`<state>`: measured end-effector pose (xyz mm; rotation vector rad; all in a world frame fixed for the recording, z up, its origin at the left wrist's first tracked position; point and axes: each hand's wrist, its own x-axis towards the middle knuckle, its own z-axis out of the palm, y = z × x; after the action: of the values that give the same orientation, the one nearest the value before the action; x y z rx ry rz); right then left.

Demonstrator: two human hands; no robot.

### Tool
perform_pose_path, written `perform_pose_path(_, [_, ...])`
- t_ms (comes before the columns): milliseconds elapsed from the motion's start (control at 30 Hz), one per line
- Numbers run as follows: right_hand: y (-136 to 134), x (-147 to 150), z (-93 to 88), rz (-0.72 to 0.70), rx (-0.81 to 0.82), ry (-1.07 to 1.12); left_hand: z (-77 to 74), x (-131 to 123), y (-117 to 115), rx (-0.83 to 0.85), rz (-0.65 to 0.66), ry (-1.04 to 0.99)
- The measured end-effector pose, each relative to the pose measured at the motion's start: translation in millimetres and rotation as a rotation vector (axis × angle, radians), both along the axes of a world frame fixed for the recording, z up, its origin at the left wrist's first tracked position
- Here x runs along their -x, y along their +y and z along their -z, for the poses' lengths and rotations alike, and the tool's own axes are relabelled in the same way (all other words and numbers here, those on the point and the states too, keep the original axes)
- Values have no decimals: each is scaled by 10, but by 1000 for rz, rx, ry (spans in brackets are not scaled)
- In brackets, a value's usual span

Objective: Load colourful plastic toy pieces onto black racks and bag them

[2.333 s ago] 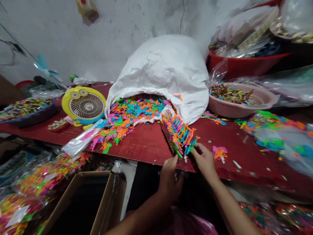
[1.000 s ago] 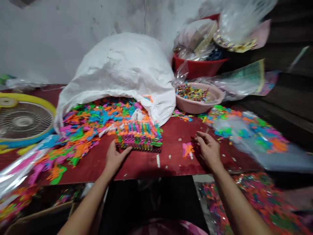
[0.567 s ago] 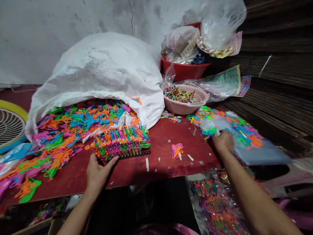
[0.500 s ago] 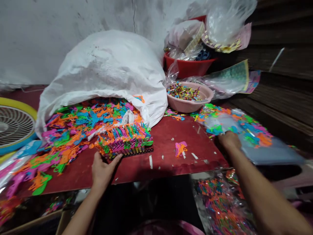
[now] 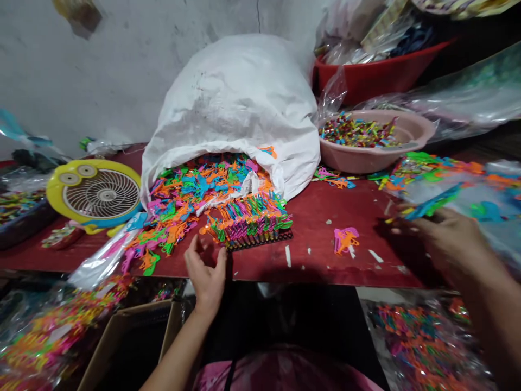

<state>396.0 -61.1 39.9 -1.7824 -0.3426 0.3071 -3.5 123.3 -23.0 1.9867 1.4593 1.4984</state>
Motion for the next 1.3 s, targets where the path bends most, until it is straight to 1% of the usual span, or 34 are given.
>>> perform_pose_path(33, [80,184,10,-83,-10,24,-119,-10,-32,-134,-34,49])
perform_pose_path(67, [169,364,36,-173,-2,9,-252,-39,-60,-258,-26,90])
perform_pose_path(133, [363,701,123,-347,36,-55,-534,-155,-92,-419,72,208])
perform_pose_path(167, [464,852,175,-374,65,-81,-669,-238,-94,-459,146,262])
perform_pose_path(200, [562,987,227,-388,105,-151,-794,-333,-87,-464,235,321])
perform_pose_path(267, [738,1207,318,-348,159,-327,-997,-536,-48,-431,384,456])
perform_pose_path(333, [872,1362,383,-305,177,-448,-1123,-731,5,-395,492,606])
perform_pose_path(367, [920,1418,407,-298,178,-478,-1157,-817,31,-375,519,678])
perform_pose_path(433, [979,1491,440,-301,194,-514,-1175,-959,71,-334,531,801])
perform_pose_path(500, [997,1523,457,-331,230,-530,-1147,-1059,98,-282,512,872])
perform_pose_path(567, [983,1527,459,-402,255,-515,-1106,-1121,118,-232,489,889])
perform_pose_path(667, [935,1519,434,-521,226,-411,-1072,-1166,143,-172,472,886])
perform_pose_path(733, [908,1528,405,-513,214,-343,-1078,-1182,156,-135,470,889])
perform_pose_path(833, [906,1593,379,-461,184,-282,-1112,-1206,175,-72,464,894])
perform_pose_path(933, [938,1698,427,-448,110,-257,-1145,-1234,192,-16,460,901])
perform_pose_path(1033, [972,1773,537,-435,112,-333,-1157,-1262,200,25,442,899])
perform_pose_path(1133, [1002,1798,635,-440,209,-497,-1157,-1285,196,50,437,874])
perform_pose_path(1200, [1025,1810,663,-447,265,-636,-1160,-1297,195,64,446,852])
perform_pose_path(1300, [1069,1848,643,-501,316,-794,-1179,-1293,224,110,483,849])
